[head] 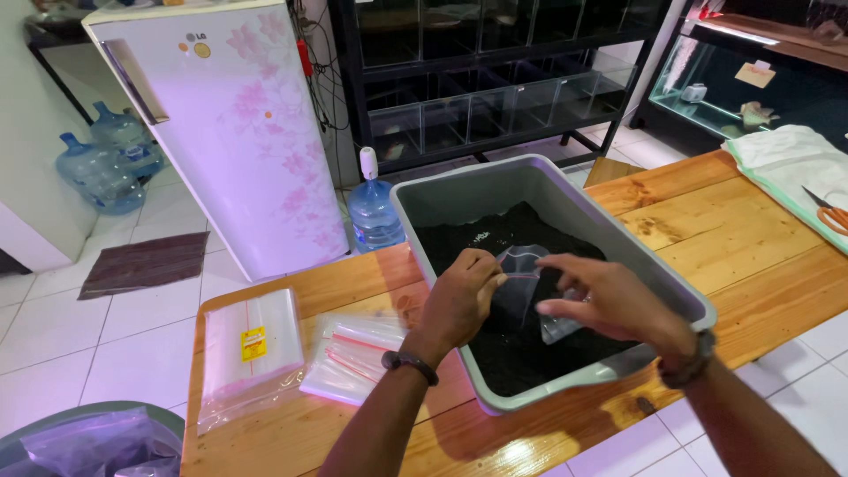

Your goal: The person scoops dark aquarium substrate from a bin into a plastic bag, then seals the bag and places it into a larger container.

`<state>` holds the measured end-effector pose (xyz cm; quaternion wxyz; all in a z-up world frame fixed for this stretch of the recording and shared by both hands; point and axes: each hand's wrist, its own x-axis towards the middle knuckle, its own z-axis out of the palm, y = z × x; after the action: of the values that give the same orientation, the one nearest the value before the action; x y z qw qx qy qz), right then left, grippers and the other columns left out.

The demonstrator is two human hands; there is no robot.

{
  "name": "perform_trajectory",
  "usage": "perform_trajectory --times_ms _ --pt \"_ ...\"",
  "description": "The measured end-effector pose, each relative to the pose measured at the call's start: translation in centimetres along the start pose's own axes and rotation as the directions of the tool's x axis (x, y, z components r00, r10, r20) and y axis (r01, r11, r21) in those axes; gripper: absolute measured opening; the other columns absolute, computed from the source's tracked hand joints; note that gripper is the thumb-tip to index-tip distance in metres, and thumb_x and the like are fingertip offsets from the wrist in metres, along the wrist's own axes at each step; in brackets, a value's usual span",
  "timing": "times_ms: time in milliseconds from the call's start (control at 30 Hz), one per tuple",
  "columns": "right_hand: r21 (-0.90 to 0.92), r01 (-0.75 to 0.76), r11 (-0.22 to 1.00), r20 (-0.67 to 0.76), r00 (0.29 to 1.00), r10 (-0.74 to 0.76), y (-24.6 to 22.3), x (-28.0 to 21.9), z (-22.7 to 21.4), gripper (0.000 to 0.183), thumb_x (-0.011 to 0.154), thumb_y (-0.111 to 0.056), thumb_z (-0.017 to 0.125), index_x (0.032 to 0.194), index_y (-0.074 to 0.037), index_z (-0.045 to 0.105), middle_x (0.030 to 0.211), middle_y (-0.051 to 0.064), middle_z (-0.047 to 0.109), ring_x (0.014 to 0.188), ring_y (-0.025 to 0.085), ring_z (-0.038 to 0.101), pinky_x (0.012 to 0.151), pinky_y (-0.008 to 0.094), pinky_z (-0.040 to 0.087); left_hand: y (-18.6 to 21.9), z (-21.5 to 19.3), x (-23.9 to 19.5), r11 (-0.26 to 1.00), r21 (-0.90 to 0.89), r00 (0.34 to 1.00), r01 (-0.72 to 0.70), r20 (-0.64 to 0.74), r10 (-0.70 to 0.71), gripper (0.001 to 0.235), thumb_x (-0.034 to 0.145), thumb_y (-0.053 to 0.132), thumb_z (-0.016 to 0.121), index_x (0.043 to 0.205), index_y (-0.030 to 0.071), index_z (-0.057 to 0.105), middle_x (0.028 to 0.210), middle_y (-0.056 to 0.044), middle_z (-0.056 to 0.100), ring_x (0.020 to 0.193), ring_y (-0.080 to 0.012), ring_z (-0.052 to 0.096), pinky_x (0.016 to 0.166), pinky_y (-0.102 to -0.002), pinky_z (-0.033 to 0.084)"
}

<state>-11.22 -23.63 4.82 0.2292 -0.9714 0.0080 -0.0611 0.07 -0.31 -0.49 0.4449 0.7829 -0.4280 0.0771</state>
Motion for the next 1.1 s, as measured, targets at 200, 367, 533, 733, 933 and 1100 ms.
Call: perform_trajectory --times_ms 200,367,533,733,933,1100 --pt "-0.001 0.014 1.000 -0.061 0.998 -0.014 -1.4 0.9 2.2 0.022 0.093 -0.025 0.085 0.114 -0.019 0.084 0.090 0.010 0.086 0.082 0.030 0.086 0.069 0.039 0.069 -0.7 -0.1 0.4 0.998 -0.051 0.997 0.022 0.077 -0.018 0.018 0.111 0.026 0.066 0.111 0.011 0.074 0.125 -0.012 0.068 0.113 -0.0330 0.076 0.095 -0.043 0.062" --pt "-0.068 0.103 0.992 -0.077 0.991 -0.108 0.7 0.9 3.6 0.008 0.093 -0.027 0.083 0.099 -0.022 0.082 0.089 0.005 0.084 0.087 0.028 0.085 0.071 0.039 0.068 0.9 -2.1 2.2 0.986 -0.136 0.995 0.096 0.032 -0.092 0.041 0.102 0.041 0.074 0.121 0.004 0.072 0.113 -0.020 0.073 0.109 -0.0436 0.076 0.094 -0.053 0.061" --pt "-0.078 0.128 0.989 -0.008 0.992 -0.129 0.1 0.3 4.1 0.008 0.099 -0.021 0.075 0.100 -0.017 0.081 0.093 0.007 0.083 0.084 0.026 0.084 0.072 0.037 0.067 2.4 -4.0 6.6 0.926 0.060 0.894 0.373 0.245 -0.376 0.078 0.093 0.058 0.073 0.141 -0.003 0.065 0.134 -0.032 0.073 0.128 -0.0510 0.072 0.104 -0.059 0.059" --pt "-0.248 0.249 0.936 -0.023 0.965 -0.262 2.1 0.8 4.0 0.014 0.104 -0.024 0.059 0.104 -0.023 0.074 0.093 0.005 0.075 0.081 0.031 0.080 0.065 0.043 0.064 -4.0 0.8 10.7 0.908 0.310 0.910 0.281 0.215 -0.355 0.028 0.091 0.020 0.069 0.074 -0.002 0.076 0.068 -0.020 0.074 0.064 -0.0413 0.077 0.055 -0.051 0.059" --pt "-0.125 0.191 0.974 -0.325 0.919 -0.222 -1.7 -0.6 -3.8 0.006 0.100 -0.018 0.074 0.103 -0.013 0.077 0.093 0.016 0.077 0.097 0.042 0.079 0.074 0.049 0.063 3.3 -5.3 11.4 0.879 0.062 0.881 0.473 -0.024 -0.472 0.027 0.084 0.021 0.060 0.086 0.009 0.084 0.083 -0.020 0.080 0.091 -0.0467 0.081 0.079 -0.052 0.066" --pt "-0.231 0.184 0.955 -0.380 0.887 -0.263 -1.7 -0.2 -6.0 0.015 0.105 -0.025 0.072 0.102 -0.011 0.075 0.097 0.006 0.079 0.083 0.031 0.071 0.077 0.046 0.052 8.9 -8.8 9.9 0.854 -0.048 0.855 0.518 0.001 -0.519 0.024 0.075 0.009 0.054 0.077 0.013 0.077 0.084 0.000 0.083 0.086 -0.0164 0.076 0.075 -0.036 0.060"
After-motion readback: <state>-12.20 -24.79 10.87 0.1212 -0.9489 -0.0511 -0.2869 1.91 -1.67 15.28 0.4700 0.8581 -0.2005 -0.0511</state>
